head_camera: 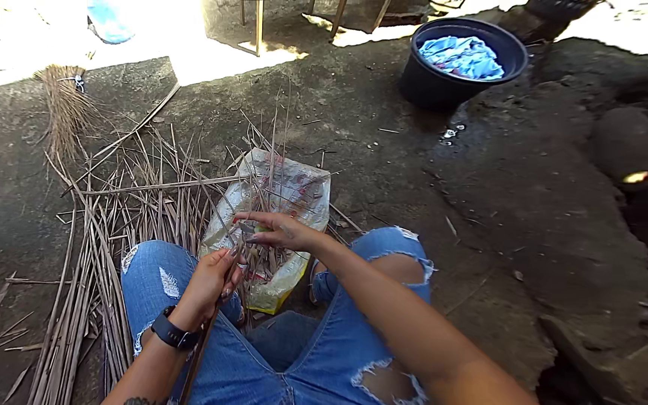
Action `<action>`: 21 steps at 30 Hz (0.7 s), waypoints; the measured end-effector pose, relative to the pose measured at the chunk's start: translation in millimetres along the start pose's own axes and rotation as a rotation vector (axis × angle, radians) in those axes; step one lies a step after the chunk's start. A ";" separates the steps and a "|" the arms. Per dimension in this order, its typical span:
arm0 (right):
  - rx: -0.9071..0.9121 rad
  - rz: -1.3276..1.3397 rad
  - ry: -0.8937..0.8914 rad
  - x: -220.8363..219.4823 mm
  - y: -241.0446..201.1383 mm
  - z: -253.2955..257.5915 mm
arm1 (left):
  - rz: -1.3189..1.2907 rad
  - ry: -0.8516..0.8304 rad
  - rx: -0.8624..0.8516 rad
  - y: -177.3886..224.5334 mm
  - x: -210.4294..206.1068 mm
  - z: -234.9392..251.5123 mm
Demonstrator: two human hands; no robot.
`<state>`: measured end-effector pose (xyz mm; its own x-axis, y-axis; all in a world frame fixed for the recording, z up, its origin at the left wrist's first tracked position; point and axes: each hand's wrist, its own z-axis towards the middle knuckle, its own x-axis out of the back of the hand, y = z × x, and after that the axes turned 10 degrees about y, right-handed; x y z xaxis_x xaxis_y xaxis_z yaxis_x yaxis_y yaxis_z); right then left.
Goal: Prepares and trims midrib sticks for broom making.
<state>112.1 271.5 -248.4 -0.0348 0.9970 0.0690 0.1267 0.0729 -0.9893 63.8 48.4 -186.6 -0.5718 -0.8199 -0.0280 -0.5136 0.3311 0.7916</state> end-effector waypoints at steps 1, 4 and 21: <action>0.015 0.005 0.007 2.0 0.0 0.2 | -0.094 -0.047 0.055 1.3 1.8 -0.2; 0.009 -0.004 0.093 10.8 -6.7 1.3 | -0.240 -0.152 0.159 4.3 6.6 0.4; -0.028 -0.054 0.101 7.0 -7.4 0.0 | 0.039 0.018 -0.012 2.2 -1.4 -3.2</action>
<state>110.9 277.9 -240.5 0.0575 0.9890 0.1361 0.1551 0.1258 -0.9799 65.4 48.8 -182.9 -0.5797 -0.8147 0.0136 -0.4835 0.3574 0.7990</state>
